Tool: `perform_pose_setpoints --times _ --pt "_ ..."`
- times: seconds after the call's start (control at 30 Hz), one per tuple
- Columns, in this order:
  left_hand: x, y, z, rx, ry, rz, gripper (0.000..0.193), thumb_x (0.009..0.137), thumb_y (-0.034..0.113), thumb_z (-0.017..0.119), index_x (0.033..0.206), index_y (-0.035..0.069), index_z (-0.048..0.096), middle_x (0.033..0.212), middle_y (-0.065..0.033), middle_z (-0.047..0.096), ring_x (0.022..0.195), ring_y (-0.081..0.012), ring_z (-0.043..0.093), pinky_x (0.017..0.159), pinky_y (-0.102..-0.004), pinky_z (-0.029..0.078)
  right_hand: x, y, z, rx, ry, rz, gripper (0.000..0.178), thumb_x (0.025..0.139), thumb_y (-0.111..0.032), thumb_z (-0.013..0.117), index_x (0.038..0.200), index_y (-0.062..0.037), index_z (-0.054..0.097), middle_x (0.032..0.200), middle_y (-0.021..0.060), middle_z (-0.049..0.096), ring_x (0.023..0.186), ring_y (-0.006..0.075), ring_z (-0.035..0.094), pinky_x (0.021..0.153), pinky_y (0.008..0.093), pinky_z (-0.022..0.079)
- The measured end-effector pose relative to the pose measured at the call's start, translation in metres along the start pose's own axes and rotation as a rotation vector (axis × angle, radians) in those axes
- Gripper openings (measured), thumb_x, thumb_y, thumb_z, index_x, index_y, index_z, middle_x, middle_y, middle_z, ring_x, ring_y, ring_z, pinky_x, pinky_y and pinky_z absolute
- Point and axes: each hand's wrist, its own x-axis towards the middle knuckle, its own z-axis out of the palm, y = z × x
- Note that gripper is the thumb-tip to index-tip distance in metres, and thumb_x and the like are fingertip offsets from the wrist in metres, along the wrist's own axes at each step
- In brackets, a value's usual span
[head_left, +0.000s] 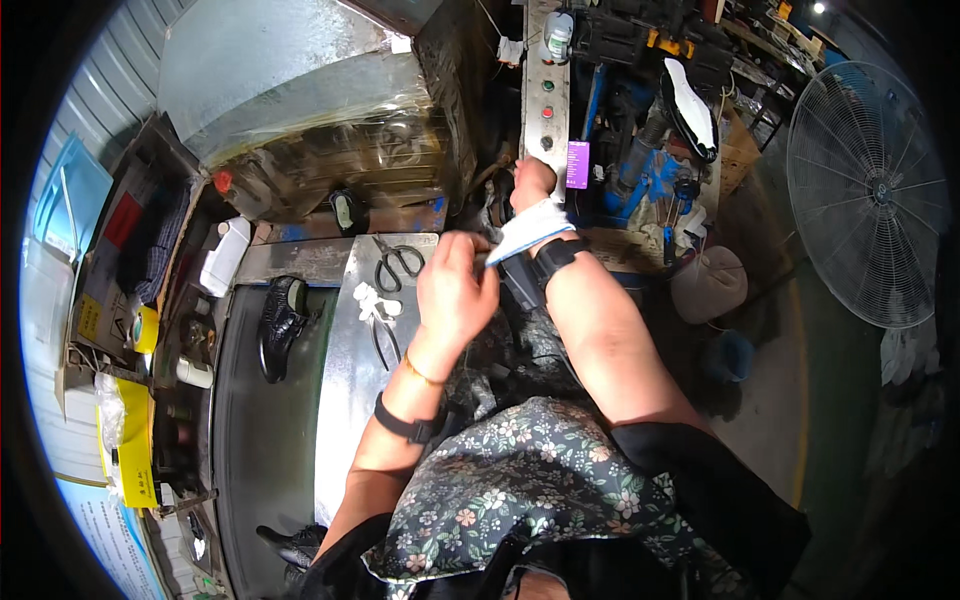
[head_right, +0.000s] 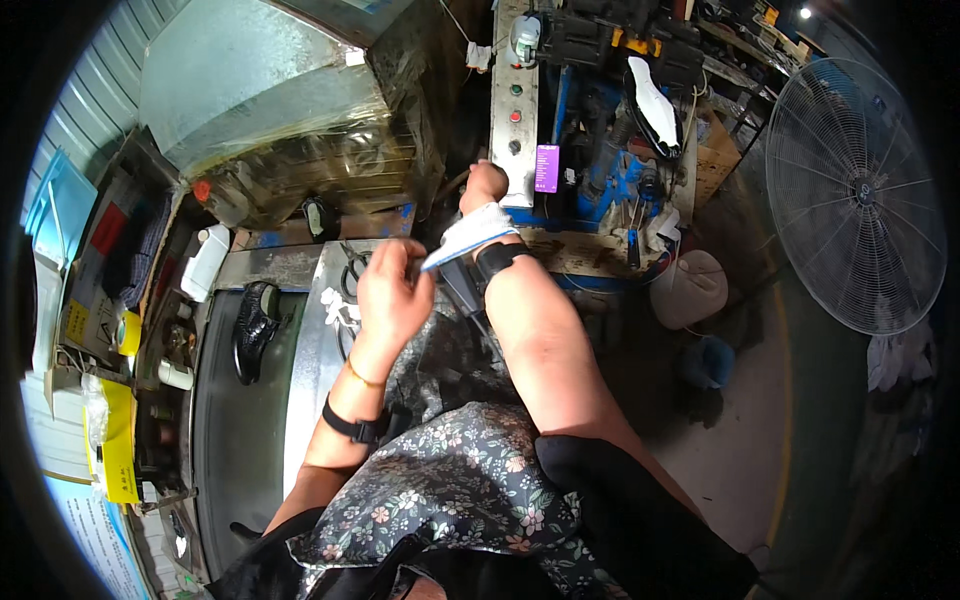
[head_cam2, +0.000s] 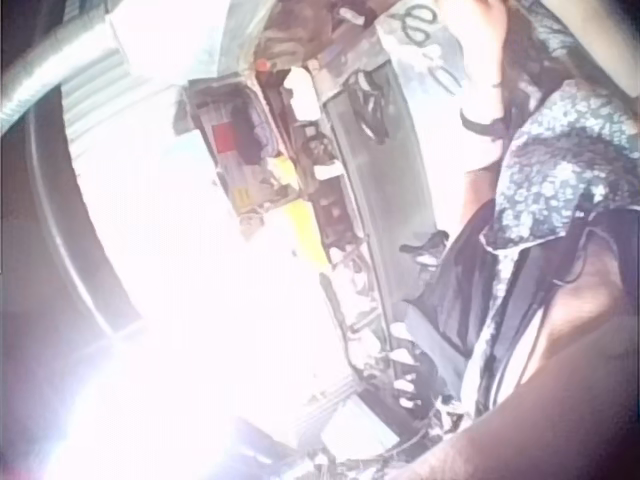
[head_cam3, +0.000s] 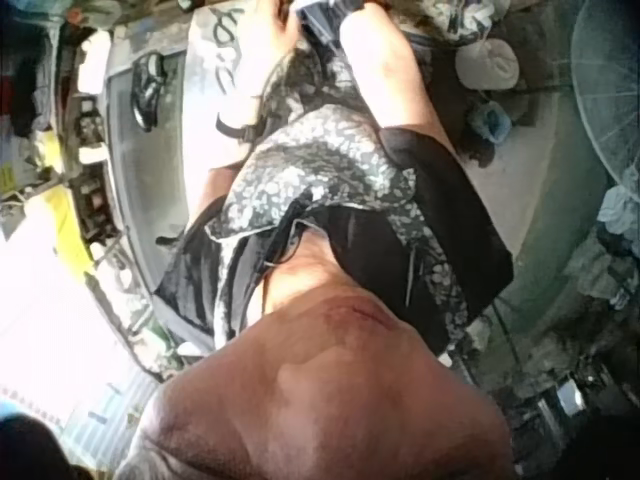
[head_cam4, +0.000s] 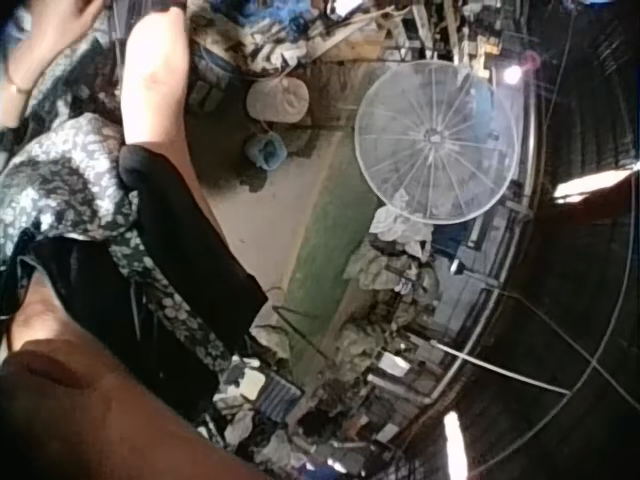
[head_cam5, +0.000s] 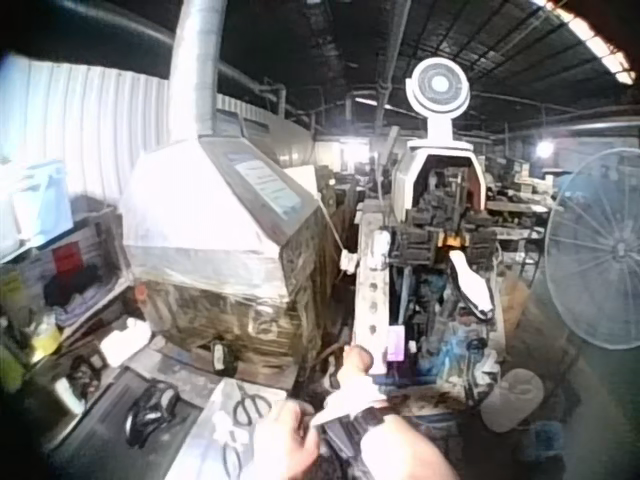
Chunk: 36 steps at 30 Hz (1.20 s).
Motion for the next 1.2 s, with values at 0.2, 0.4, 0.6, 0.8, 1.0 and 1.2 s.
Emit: perform_pose_setpoints --times 0.2,0.4,0.6,0.8,1.0,1.2 --pt "0.001 -0.025 0.033 -0.486 -0.063 -0.269 0.023 0.081 -0.009 0.053 0.102 0.001 0.057 0.087 -0.0029 0.059 0.074 -0.0101 0.056 0.068 -0.0242 0.048 0.011 0.002 -0.013 -0.088 -0.084 0.310 0.015 0.092 -0.023 0.054 0.097 -0.0145 0.065 0.094 0.0012 0.071 0.084 0.0178 0.065 0.077 0.0319 0.047" --pt "-0.018 -0.061 0.060 -0.089 0.166 -0.077 0.022 0.079 -0.008 0.056 0.100 0.001 0.056 0.093 -0.0145 0.059 0.084 -0.0283 0.059 0.076 -0.0333 0.048 -0.049 -0.033 -0.011 0.398 0.131 0.373 0.030 0.093 -0.017 0.043 0.099 -0.0028 0.069 0.097 0.0075 0.072 0.092 0.0191 0.066 0.085 0.0298 0.050" --pt "-0.030 -0.081 0.079 -1.407 0.293 -0.688 0.018 0.087 -0.007 0.049 0.100 0.004 0.055 0.093 -0.0019 0.059 0.078 -0.0095 0.055 0.074 -0.0215 0.045 -0.072 -0.025 -0.012 0.305 0.129 0.420 0.030 0.094 -0.015 0.042 0.103 -0.0027 0.068 0.106 0.0078 0.070 0.095 0.0174 0.065 0.086 0.0286 0.049" --pt "-0.064 -0.070 0.058 -1.280 0.213 -0.762 0.010 0.088 -0.001 0.053 0.094 0.007 0.055 0.084 0.0024 0.057 0.073 -0.0050 0.049 0.064 -0.0198 0.040 -0.057 0.009 -0.014 0.320 0.175 0.469 0.029 0.094 -0.028 0.047 0.103 -0.0085 0.066 0.102 0.0034 0.070 0.092 0.0196 0.064 0.079 0.0344 0.051" --pt "-0.073 -0.027 0.032 -1.159 0.392 -0.656 0.014 0.089 0.000 0.063 0.087 0.008 0.051 0.075 0.0071 0.046 0.066 -0.0018 0.037 0.061 -0.0179 0.031 -0.054 0.033 -0.022 0.261 0.037 0.414 0.016 0.090 -0.020 0.054 0.098 -0.0131 0.066 0.096 0.0009 0.071 0.087 0.0180 0.063 0.082 0.0331 0.046" --pt "-0.066 0.013 0.007 -0.492 0.217 -0.320 0.013 0.087 0.002 0.066 0.089 0.005 0.053 0.073 0.0042 0.053 0.064 -0.0029 0.046 0.055 -0.0213 0.038 -0.064 0.028 -0.011 0.134 -0.158 0.396 0.018 0.088 -0.022 0.061 0.104 -0.0137 0.060 0.103 0.0028 0.065 0.092 0.0152 0.058 0.085 0.0281 0.045"
